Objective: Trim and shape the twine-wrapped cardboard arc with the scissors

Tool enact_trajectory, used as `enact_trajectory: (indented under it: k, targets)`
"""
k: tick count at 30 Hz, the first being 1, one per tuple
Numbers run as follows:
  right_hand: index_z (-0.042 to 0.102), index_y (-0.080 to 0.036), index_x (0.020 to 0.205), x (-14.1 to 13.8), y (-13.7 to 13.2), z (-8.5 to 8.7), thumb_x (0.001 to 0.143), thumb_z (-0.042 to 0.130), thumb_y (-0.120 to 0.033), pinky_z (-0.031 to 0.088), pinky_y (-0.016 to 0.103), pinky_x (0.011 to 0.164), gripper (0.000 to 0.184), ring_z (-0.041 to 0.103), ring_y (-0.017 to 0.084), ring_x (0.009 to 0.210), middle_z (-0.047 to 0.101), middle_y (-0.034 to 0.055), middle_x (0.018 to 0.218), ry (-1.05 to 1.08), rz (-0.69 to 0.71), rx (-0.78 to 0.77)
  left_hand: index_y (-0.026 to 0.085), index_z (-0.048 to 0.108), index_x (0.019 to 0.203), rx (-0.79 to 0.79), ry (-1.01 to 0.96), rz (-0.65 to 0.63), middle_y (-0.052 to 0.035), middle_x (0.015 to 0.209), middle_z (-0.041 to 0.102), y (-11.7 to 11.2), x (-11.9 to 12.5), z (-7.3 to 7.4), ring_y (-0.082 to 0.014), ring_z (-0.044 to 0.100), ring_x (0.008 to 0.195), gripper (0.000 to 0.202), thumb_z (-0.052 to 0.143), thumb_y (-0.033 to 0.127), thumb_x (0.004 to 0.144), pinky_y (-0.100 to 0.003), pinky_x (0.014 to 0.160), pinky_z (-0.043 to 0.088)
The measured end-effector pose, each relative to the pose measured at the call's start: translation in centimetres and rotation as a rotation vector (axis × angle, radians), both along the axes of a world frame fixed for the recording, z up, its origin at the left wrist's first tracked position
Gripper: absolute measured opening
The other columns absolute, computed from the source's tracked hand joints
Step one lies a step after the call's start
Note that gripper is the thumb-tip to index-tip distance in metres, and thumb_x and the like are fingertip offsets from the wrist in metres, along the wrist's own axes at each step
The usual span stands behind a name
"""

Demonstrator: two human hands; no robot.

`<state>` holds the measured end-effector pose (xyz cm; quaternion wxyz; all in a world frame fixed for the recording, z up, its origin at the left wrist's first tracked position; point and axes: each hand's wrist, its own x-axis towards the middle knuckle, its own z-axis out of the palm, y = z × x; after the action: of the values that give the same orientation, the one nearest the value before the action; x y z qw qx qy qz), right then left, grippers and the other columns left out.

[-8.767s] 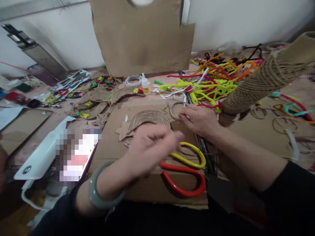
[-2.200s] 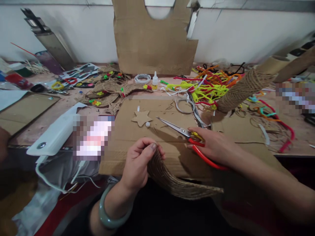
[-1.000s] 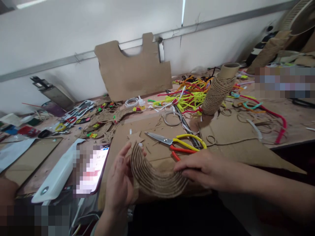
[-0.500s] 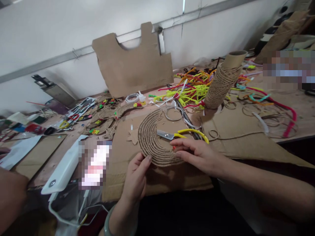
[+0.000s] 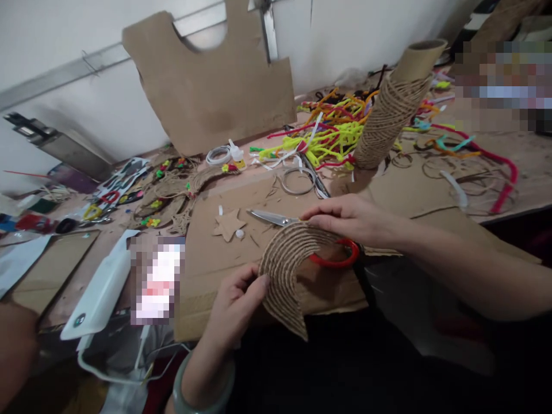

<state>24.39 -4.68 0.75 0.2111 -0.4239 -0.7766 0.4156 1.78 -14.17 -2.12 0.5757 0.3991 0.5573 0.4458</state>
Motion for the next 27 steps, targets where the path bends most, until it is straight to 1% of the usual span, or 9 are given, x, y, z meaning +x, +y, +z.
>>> enact_trajectory:
  k: [2, 4, 8, 12, 15, 18, 20, 22, 27]
  targets:
    - [0.065, -0.016, 0.099, 0.2, -0.2, -0.2, 0.085, 0.045, -0.037, 0.044, 0.023, 0.066, 0.032, 0.059, 0.013, 0.076, 0.067, 0.0011, 0.086, -0.005, 0.058, -0.048, 0.015, 0.061, 0.066, -0.035, -0.016, 0.003, 0.0001, 0.057, 0.057, 0.2, -0.5, -0.2, -0.0099, 0.052, 0.052, 0.021, 0.068, 0.034, 0.071, -0.019, 0.048, 0.040]
    - [0.064, -0.016, 0.100, 0.3, -0.3, -0.3, 0.085, 0.045, -0.035, 0.043, 0.024, 0.068, 0.031, 0.058, 0.013, 0.078, 0.066, 0.0022, 0.088, -0.035, 0.120, -0.073, 0.016, 0.059, 0.069, -0.061, -0.045, 0.060, 0.0016, 0.055, 0.056, 0.3, -0.7, -0.3, -0.0089, 0.051, 0.048, 0.022, 0.067, 0.036, 0.072, -0.018, 0.046, 0.039]
    - [0.063, -0.014, 0.096, 0.5, -0.5, -0.1, 0.083, 0.046, -0.030, 0.042, 0.024, 0.065, 0.027, 0.056, 0.013, 0.074, 0.065, 0.0036, 0.087, -0.095, 0.188, -0.109, 0.015, 0.061, 0.077, -0.069, -0.028, 0.071, -0.0014, 0.063, 0.063, 0.5, -1.1, -0.2, -0.0123, 0.058, 0.055, 0.023, 0.068, 0.036, 0.071, -0.021, 0.052, 0.045]
    - [0.062, -0.013, 0.094, 0.8, 0.1, -0.1, 0.081, 0.048, -0.030, 0.041, 0.023, 0.061, 0.024, 0.053, 0.012, 0.068, 0.062, 0.0029, 0.080, -0.029, 0.099, -0.114, 0.020, 0.056, 0.110, 0.042, 0.036, 0.038, -0.0058, 0.088, 0.068, 1.0, -2.0, 0.2, -0.0179, 0.064, 0.078, 0.041, 0.065, 0.037, 0.074, -0.027, 0.067, 0.050]
    - [0.059, -0.015, 0.093, 0.5, 2.0, -0.3, 0.081, 0.048, -0.030, 0.039, 0.022, 0.053, 0.022, 0.050, 0.010, 0.059, 0.058, 0.0009, 0.071, 0.040, -0.017, -0.134, 0.029, 0.042, 0.128, 0.233, 0.274, 0.044, -0.0060, 0.114, 0.062, 1.9, -2.9, 0.8, -0.0188, 0.060, 0.099, 0.058, 0.065, 0.034, 0.075, -0.027, 0.077, 0.049]
    - [0.058, -0.018, 0.090, -0.5, 4.7, -1.0, 0.081, 0.049, -0.029, 0.038, 0.022, 0.047, 0.017, 0.048, 0.009, 0.053, 0.055, -0.0004, 0.066, 0.079, -0.088, -0.137, 0.031, 0.044, 0.127, 0.401, 0.535, 0.073, -0.0049, 0.132, 0.050, 2.3, -3.3, 1.8, -0.0214, 0.049, 0.116, 0.057, 0.066, 0.033, 0.074, -0.030, 0.087, 0.045]
    - [0.058, -0.018, 0.085, -1.5, 6.3, -1.8, 0.081, 0.049, -0.026, 0.038, 0.023, 0.046, 0.012, 0.049, 0.010, 0.053, 0.056, 0.0004, 0.067, 0.086, -0.134, -0.154, 0.030, 0.050, 0.122, 0.396, 0.610, 0.080, -0.0043, 0.131, 0.051, 2.0, -3.0, 2.3, -0.0224, 0.053, 0.111, 0.048, 0.063, 0.035, 0.076, -0.034, 0.089, 0.045]
    - [0.058, -0.018, 0.082, -2.3, 7.5, -2.8, 0.080, 0.049, -0.024, 0.038, 0.023, 0.046, 0.011, 0.050, 0.010, 0.051, 0.057, 0.0010, 0.066, 0.085, -0.175, -0.182, 0.029, 0.055, 0.118, 0.334, 0.619, 0.099, -0.0041, 0.127, 0.055, 1.2, -2.5, 2.4, -0.0221, 0.058, 0.102, 0.040, 0.059, 0.037, 0.079, -0.036, 0.088, 0.046]
    - [0.061, -0.017, 0.088, -2.6, 8.0, -4.2, 0.081, 0.049, -0.024, 0.039, 0.025, 0.045, 0.016, 0.049, 0.010, 0.044, 0.056, 0.0004, 0.062, -0.004, -0.207, -0.191, 0.024, 0.061, 0.106, 0.273, 0.523, 0.039, -0.0071, 0.121, 0.060, -0.5, -2.0, 0.8, -0.0258, 0.054, 0.113, 0.028, 0.056, 0.033, 0.080, -0.041, 0.093, 0.045]
